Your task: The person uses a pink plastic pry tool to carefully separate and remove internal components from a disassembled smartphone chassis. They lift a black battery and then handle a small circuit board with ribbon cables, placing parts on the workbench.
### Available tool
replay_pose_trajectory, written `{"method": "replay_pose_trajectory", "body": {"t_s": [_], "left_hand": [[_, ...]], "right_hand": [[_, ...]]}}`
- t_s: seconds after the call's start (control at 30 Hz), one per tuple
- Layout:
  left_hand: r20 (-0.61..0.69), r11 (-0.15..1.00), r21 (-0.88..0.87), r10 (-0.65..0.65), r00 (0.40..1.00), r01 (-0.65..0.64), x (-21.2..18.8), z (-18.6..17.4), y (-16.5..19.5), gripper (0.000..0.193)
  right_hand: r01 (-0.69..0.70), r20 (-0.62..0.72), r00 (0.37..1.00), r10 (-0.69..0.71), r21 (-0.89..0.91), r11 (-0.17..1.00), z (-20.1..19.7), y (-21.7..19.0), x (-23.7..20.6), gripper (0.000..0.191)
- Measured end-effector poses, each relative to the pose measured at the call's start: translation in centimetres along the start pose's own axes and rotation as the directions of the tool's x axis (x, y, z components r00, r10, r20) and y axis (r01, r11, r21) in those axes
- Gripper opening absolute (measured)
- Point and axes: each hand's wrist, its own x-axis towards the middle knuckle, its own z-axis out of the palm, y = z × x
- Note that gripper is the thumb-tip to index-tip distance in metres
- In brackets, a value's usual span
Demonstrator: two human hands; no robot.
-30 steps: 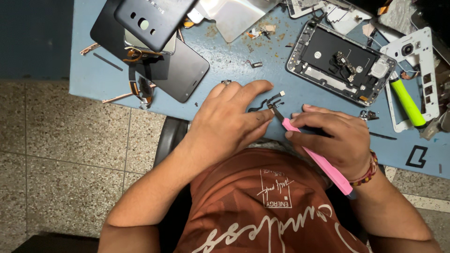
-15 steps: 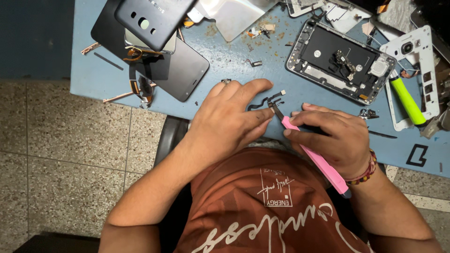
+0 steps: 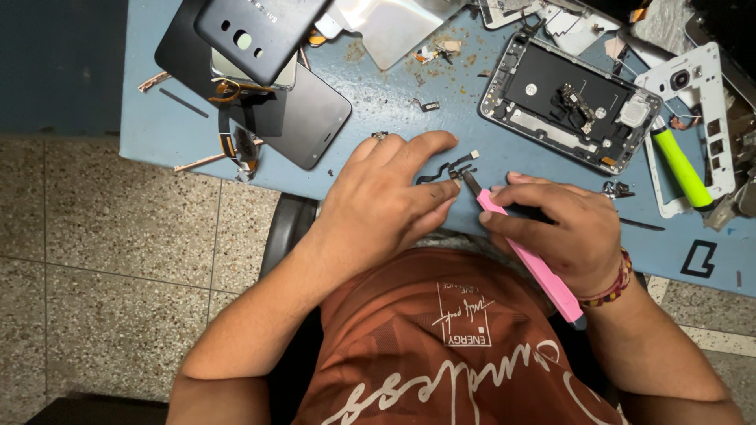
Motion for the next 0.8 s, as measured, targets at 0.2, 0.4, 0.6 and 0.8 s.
{"method": "replay_pose_trajectory", "body": {"t_s": [0.2, 0.4, 0.6, 0.8], "left_hand": [[0.0, 1.0, -0.006, -0.001, 1.0, 0.001, 0.01, -0.06, 0.04, 0.019], [0.003, 1.0, -0.004, -0.001, 1.0, 0.001, -0.02, -0.06, -0.01, 0.019], [-0.001, 1.0, -0.001, -0.002, 1.0, 0.002, -0.06, -0.01, 0.02, 0.018], [-0.004, 1.0, -0.001, -0.001, 1.0, 0.001, -0.09, -0.06, -0.01, 0.018]], "right_hand": [[0.007, -0.02, 1.0, -0.005, 0.081, 0.997, 0.0, 0.01, 0.03, 0.02], [0.024, 0.012, 1.0, -0.025, 0.086, 0.996, -0.04, 0.02, 0.3, 0.017], [0.017, 0.004, 1.0, -0.017, 0.059, 0.998, -0.01, -0.18, 0.39, 0.017], [-0.012, -0.012, 1.0, 0.013, 0.06, 0.998, -0.1, -0.21, 0.35, 0.018]]}}
